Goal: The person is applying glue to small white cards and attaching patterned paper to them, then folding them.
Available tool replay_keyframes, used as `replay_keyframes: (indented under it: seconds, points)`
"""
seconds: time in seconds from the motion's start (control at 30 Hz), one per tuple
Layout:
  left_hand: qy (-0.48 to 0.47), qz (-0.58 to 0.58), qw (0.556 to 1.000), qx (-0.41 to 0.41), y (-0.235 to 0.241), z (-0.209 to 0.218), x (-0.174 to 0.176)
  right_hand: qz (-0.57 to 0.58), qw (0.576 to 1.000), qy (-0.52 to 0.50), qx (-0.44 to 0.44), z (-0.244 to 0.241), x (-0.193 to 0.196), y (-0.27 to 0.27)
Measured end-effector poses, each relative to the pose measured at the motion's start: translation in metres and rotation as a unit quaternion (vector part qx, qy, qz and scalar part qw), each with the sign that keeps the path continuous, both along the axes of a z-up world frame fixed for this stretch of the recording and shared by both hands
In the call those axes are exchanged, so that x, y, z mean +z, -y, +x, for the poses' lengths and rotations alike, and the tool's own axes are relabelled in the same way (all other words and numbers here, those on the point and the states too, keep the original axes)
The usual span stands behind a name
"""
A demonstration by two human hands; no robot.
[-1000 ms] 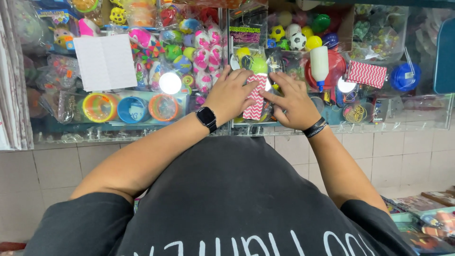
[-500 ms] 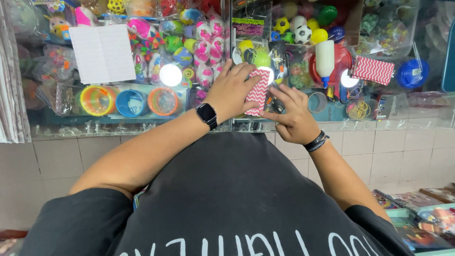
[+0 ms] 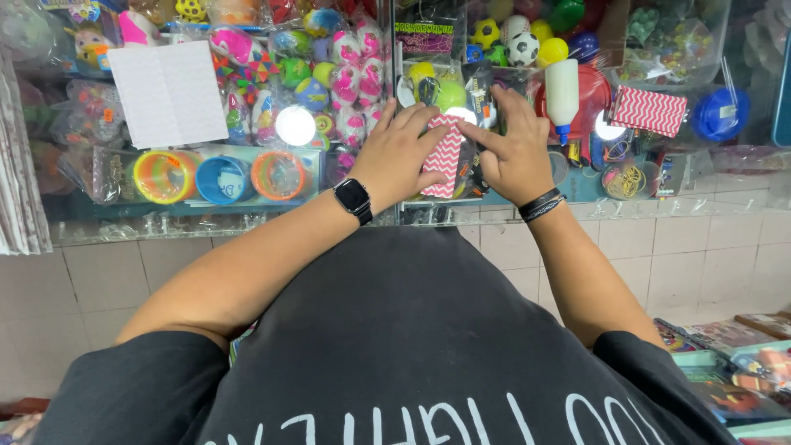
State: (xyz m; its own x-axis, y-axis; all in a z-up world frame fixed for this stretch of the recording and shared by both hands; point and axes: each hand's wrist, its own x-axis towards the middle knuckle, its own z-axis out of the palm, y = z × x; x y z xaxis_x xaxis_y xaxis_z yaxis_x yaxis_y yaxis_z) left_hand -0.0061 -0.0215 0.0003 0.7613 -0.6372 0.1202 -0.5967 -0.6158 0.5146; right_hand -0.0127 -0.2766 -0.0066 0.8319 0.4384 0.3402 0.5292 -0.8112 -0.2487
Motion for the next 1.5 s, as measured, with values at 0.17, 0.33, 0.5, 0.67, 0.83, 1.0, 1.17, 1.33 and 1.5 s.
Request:
replay_keyframes:
  seconds: [0.17, 0.33, 0.5, 0.67, 0.83, 1.0, 1.17, 1.33, 1.5]
  points:
    - [0.007, -0.009, 1.000, -0.001, -0.002, -0.001, -0.004, -0.036, 0.999, 0.022, 0.001, 0.003, -0.001, -0.004]
    - [0.032, -0.013, 0.999, -0.006, -0.001, -0.001, -0.012, -0.074, 0.996, 0.009, 0.052, 0.002, 0.000, -0.009]
    - [0.031, -0.004, 0.999, -0.007, 0.000, 0.001, -0.019, -0.095, 0.995, -0.024, 0.034, 0.003, 0.001, -0.012]
    - [0.034, 0.025, 0.999, -0.001, 0.001, 0.003, -0.003, -0.120, 0.990, -0.064, 0.029, -0.002, 0.013, -0.014]
    - [0.052, 0.045, 0.998, 0.003, 0.000, 0.002, 0.008, -0.144, 0.985, -0.079, 0.056, -0.017, 0.025, -0.012]
    - [0.046, 0.031, 0.998, -0.007, -0.003, 0.002, 0.006, -0.109, 0.981, -0.075, 0.144, -0.035, 0.023, 0.001]
    - [0.045, 0.024, 0.999, -0.011, -0.005, 0.002, 0.006, -0.127, 0.974, -0.083, 0.168, -0.045, 0.029, -0.001]
    - [0.043, -0.010, 0.999, -0.008, -0.008, 0.001, 0.015, -0.144, 0.970, -0.093, 0.171, -0.056, 0.029, -0.002]
    - [0.076, -0.035, 0.996, -0.022, -0.015, 0.000, 0.005, -0.177, 0.959, -0.102, 0.197, -0.072, 0.025, -0.005]
